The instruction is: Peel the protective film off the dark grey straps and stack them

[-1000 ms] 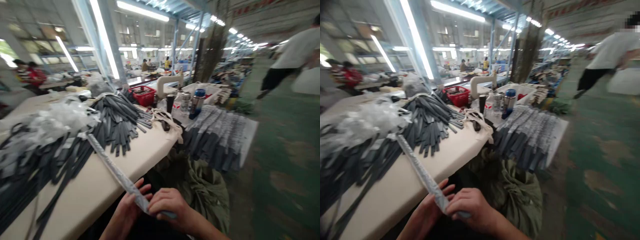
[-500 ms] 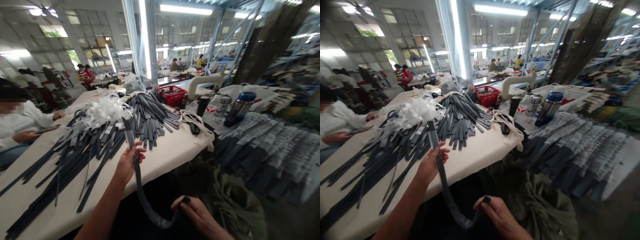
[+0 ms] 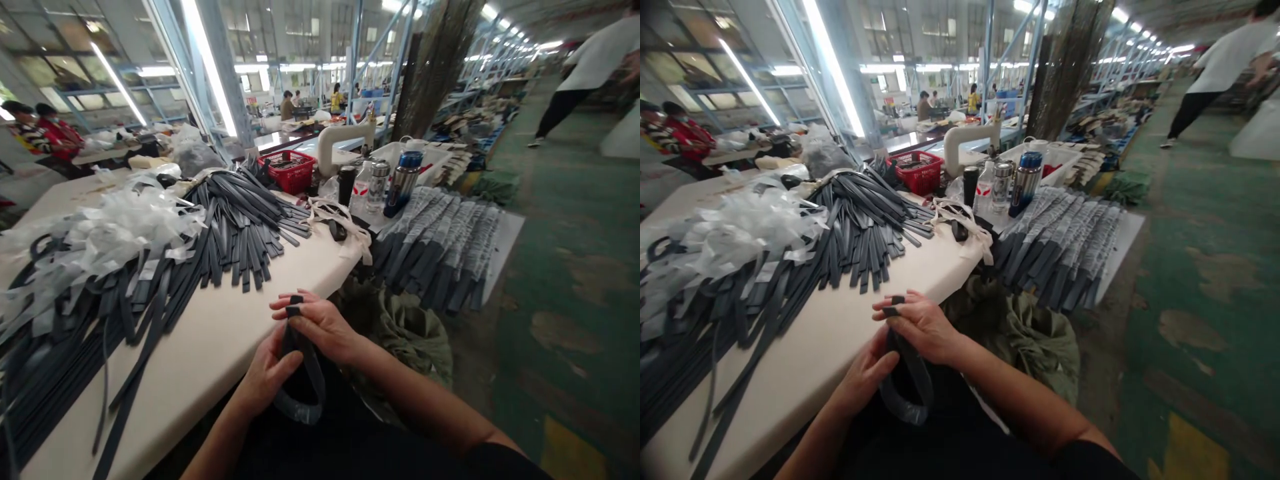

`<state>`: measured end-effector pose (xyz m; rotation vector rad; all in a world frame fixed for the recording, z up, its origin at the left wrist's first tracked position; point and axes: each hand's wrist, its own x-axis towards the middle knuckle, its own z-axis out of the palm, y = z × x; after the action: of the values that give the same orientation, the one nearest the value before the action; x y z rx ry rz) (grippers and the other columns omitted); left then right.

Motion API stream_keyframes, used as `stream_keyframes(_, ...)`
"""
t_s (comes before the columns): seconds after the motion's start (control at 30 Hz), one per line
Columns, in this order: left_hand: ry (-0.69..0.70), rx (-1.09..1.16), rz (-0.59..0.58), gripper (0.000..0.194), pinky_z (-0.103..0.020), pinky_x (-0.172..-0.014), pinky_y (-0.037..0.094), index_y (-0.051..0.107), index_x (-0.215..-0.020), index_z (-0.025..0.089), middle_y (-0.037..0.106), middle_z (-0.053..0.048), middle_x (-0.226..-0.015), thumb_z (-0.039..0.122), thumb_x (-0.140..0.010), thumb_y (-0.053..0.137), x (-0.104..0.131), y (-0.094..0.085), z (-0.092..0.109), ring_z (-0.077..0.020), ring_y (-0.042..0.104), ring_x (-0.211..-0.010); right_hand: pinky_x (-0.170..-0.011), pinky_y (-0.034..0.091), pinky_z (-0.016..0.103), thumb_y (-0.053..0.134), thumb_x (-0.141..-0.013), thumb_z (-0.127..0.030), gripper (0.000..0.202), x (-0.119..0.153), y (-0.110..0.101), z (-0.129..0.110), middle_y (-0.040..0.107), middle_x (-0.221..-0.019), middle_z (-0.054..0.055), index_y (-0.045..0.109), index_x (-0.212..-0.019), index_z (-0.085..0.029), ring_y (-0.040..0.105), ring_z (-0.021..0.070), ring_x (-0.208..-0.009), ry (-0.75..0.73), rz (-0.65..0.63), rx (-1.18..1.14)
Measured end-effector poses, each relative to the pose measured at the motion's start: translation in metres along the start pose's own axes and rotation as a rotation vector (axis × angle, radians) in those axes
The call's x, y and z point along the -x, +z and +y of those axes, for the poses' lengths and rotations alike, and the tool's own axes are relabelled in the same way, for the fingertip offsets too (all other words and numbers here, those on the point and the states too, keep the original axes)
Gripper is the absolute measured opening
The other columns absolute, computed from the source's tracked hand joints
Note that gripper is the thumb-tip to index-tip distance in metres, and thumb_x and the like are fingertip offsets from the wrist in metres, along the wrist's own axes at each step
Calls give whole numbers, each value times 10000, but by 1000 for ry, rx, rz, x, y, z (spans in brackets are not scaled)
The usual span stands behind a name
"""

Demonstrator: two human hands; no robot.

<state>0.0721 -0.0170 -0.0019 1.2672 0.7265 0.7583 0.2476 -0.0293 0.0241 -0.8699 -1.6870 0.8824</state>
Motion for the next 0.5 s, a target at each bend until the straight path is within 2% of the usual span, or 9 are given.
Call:
stream_keyframes(0.07, 4, -5, 57, 381, -336, -993, 461, 709, -1124, 185, 724, -70, -1097, 306, -768, 769, 0, 6, -1, -295, 606, -1106, -1173, 206, 505, 377, -1027, -523, 456, 4, 4, -5, 687, -1269, 74, 721, -1102, -233, 542, 214, -1287, -17, -37, 98)
stream_keyframes(0.13, -22, -89, 41, 288, -324, -942, 481, 736, -1053, 196, 733, -65, -1014, 368, -823, 710, 2, 13, -5, -274, 630, -1018, -1170, 216, 495, 367, -1030, -522, 466, 9, 3, -10, 693, -1260, 73, 724, -1092, -230, 536, 210, -1297, 4, -53, 75)
stream_keyframes(0.2, -23, -231, -59, 282, -321, -876, 492, 756, -955, 204, 730, -67, -920, 440, -877, 622, 8, 20, -15, -260, 635, -909, -1166, 239, 485, 392, -1022, -527, 466, 16, -2, -15, 728, -1184, 75, 740, -1041, -218, 577, 215, -1251, 34, -18, -19)
stream_keyframes(0.27, -18, -355, -186, 355, -328, -867, 481, 760, -875, 213, 722, -75, -868, 490, -910, 541, 13, 24, -28, -256, 627, -857, -1145, 302, 472, 439, -1006, -525, 453, 25, -9, -22, 755, -1096, 79, 754, -978, -202, 623, 226, -1185, 53, 63, -139)
stream_keyframes(0.37, -34, -450, -342, 444, -335, -828, 482, 760, -810, 227, 712, -83, -818, 570, -900, 492, 17, 25, -51, -258, 622, -802, -1086, 408, 449, 493, -985, -522, 443, 41, -20, -34, 758, -1049, 102, 759, -940, -171, 642, 247, -1146, 62, 171, -287)
stream_keyframes(0.43, -49, -472, -411, 445, -339, -808, 494, 769, -850, 234, 723, -93, -854, 607, -862, 528, 17, 24, -63, -272, 630, -815, -1021, 472, 431, 512, -975, -529, 451, 52, -29, -44, 752, -1028, 116, 754, -935, -151, 671, 250, -1077, 91, 185, -341)
stream_keyframes(0.5, -62, -444, -440, 444, -360, -886, 493, 760, -1012, 247, 732, -104, -1014, 610, -823, 586, 15, 19, -70, -310, 639, -947, -913, 536, 391, 509, -977, -527, 454, 63, -42, -53, 746, -994, 115, 744, -927, -141, 703, 232, -962, 127, 206, -353)
